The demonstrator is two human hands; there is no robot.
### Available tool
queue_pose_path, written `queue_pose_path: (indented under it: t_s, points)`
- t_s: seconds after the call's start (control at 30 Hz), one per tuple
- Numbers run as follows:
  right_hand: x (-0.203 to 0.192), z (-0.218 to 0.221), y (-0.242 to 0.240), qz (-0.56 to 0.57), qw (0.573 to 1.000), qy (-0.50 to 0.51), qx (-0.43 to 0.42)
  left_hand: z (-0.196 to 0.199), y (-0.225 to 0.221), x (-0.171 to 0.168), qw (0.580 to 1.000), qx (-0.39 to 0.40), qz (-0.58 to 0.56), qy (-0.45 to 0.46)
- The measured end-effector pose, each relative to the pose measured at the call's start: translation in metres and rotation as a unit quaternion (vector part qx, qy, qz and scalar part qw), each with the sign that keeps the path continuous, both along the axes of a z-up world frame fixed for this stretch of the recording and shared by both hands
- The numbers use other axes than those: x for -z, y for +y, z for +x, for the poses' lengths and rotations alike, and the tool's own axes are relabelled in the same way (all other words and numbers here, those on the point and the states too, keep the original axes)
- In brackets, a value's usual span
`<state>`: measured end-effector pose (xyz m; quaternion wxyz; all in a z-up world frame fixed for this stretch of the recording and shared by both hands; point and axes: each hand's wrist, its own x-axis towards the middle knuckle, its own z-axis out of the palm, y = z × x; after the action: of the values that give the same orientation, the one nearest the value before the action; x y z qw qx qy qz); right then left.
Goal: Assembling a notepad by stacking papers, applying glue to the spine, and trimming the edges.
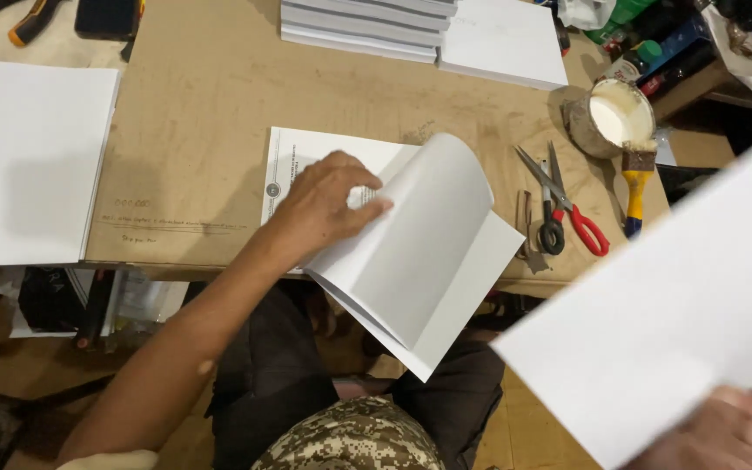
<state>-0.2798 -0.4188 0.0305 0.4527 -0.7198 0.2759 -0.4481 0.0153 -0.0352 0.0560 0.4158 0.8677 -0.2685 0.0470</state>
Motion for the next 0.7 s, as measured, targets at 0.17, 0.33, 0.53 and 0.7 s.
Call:
queue_pose_path:
  t_s: [0.17,0.33,0.53,0.7]
  points:
    - [-0.018,0.086,0.081,0.097,0.987,0.128,0.002,0.002,-0.027,0.042,0.977,-0.042,0.132,0.161]
    - [0.064,0.116,0.08,0.134,0.982,0.118,-0.066,-0.005,-0.028,0.013,0.957,-0.037,0.094,0.273]
    - [0.054,0.134,0.115,0.211,0.959,0.175,-0.069,-0.01,-0.029,0.022,0.959,-0.048,0.023,0.279]
    - [0.06,0.139,0.118,0.209,0.96,0.15,-0.114,-0.026,-0.029,0.016,0.947,-0.071,-0.023,0.312]
